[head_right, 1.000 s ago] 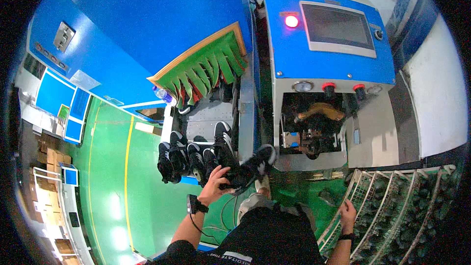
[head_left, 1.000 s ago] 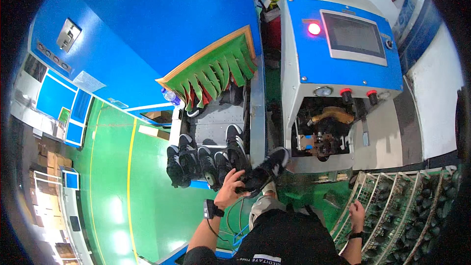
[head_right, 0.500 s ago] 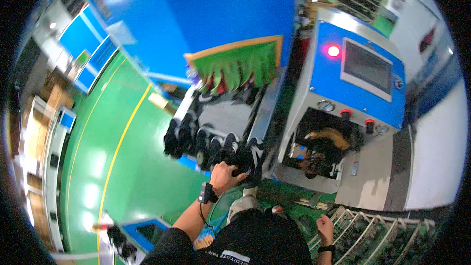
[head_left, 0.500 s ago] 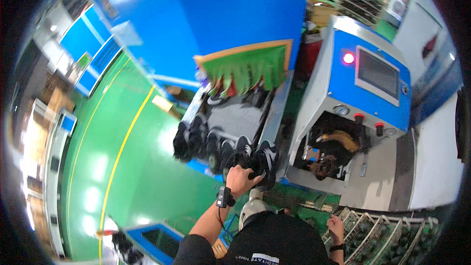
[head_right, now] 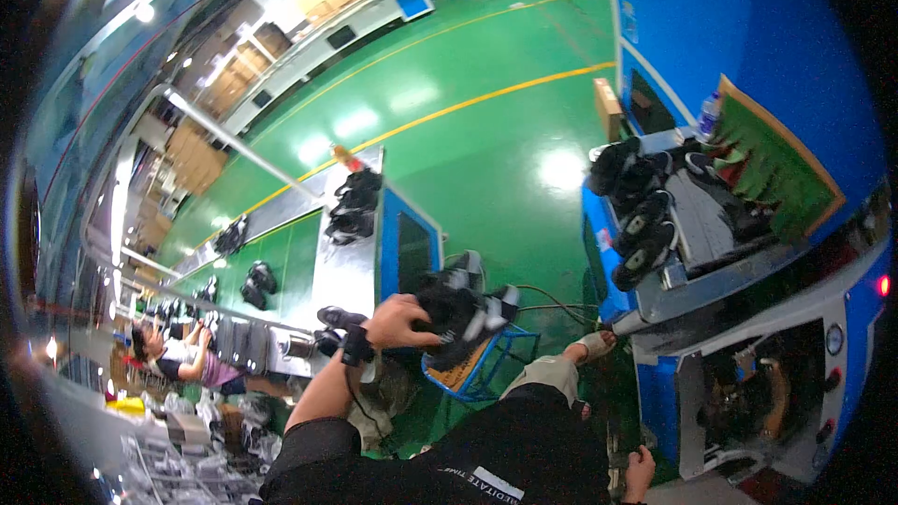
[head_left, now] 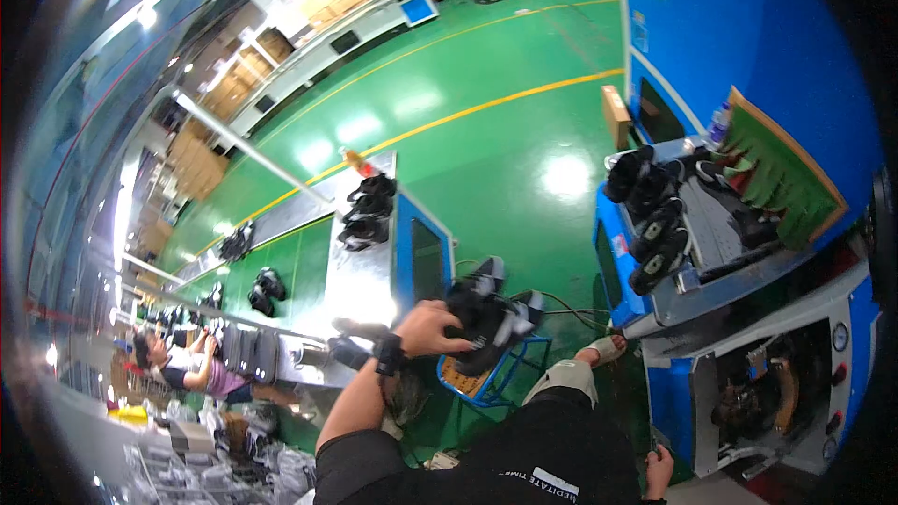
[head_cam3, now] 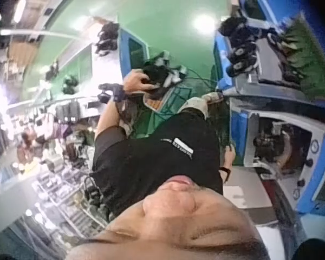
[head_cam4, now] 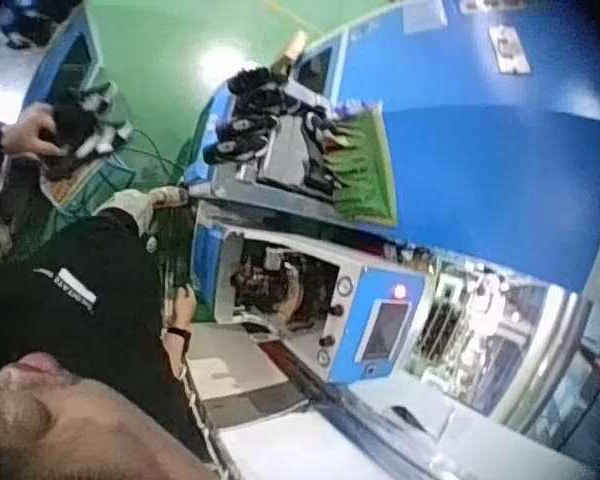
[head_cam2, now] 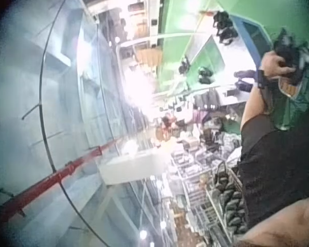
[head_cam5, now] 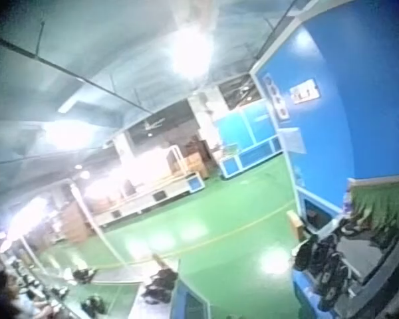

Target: Using a toe-lasting machine to shape and attach shoe uppers to lasts.

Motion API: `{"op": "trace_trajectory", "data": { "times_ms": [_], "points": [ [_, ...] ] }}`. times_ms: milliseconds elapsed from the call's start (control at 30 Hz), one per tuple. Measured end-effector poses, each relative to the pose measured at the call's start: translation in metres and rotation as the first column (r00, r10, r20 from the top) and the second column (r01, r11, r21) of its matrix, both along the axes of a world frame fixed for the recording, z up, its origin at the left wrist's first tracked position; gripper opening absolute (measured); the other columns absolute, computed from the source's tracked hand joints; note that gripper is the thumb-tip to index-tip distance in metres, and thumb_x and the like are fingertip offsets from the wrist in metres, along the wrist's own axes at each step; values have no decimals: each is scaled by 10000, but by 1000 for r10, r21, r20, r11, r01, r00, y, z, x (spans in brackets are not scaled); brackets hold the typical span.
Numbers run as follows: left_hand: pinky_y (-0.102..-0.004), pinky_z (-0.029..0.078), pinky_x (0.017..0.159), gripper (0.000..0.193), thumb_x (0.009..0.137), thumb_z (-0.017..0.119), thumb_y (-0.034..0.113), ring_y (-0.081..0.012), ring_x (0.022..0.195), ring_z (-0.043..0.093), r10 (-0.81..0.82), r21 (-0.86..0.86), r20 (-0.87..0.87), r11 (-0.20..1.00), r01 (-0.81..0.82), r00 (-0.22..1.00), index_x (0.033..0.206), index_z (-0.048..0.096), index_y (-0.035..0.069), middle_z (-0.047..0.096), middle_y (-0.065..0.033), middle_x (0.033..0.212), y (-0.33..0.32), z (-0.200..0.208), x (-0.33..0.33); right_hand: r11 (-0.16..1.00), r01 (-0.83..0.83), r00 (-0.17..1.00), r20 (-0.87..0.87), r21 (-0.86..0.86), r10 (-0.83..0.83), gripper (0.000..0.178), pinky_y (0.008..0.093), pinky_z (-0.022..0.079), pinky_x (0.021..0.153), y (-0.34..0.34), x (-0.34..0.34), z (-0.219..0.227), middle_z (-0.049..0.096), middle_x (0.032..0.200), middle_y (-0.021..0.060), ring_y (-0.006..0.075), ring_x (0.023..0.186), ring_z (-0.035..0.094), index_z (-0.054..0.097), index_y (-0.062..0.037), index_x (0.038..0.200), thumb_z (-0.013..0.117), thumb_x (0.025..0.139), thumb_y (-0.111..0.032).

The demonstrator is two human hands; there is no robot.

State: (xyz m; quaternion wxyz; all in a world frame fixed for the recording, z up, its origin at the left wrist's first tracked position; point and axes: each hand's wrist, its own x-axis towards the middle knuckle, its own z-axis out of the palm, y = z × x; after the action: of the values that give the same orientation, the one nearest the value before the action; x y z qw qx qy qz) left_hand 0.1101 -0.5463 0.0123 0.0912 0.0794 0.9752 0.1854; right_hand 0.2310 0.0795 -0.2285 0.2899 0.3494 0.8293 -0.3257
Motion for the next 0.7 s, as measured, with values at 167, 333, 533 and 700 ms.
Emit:
{"op": "trace_trajectory", "data": {
  "times_ms": [167,333,533,700],
  "points": [
    [-454,523,862,526,716,797,549,-363,953,654,538,-383,-154,740,-552,829,937,772,72,713,-170,942,-157,39,82,993,-102,969,-231,-56,86,426,328,526,703,20,-8,-28,712,916,148,163,757,656,603,96,1284,598,908,-106],
    [-448,533,737,270,794,690,319,-335,828,670,611,-284,-781,-170,-944,125,903,667,74,680,-137,883,-260,14,94,969,-192,895,-433,-152,110,367,347,512,743,23,-6,-45,703,877,137,207,795,649,643,73,1203,611,927,-167],
    [-480,509,766,205,894,601,177,-402,870,654,632,10,-477,699,-715,611,984,692,17,687,-199,918,-105,-106,-102,858,-55,679,-649,-511,-343,225,266,418,625,-4,-104,152,590,741,19,103,674,517,590,-10,805,544,988,-133],
    [-402,534,910,314,879,689,114,-341,1047,676,-49,291,-282,947,134,958,1160,651,-20,705,-182,1109,196,-149,-301,921,349,151,-960,-172,-236,240,295,510,846,50,-202,271,682,1069,107,162,941,627,636,44,1179,556,1029,-124]
  ]
}}
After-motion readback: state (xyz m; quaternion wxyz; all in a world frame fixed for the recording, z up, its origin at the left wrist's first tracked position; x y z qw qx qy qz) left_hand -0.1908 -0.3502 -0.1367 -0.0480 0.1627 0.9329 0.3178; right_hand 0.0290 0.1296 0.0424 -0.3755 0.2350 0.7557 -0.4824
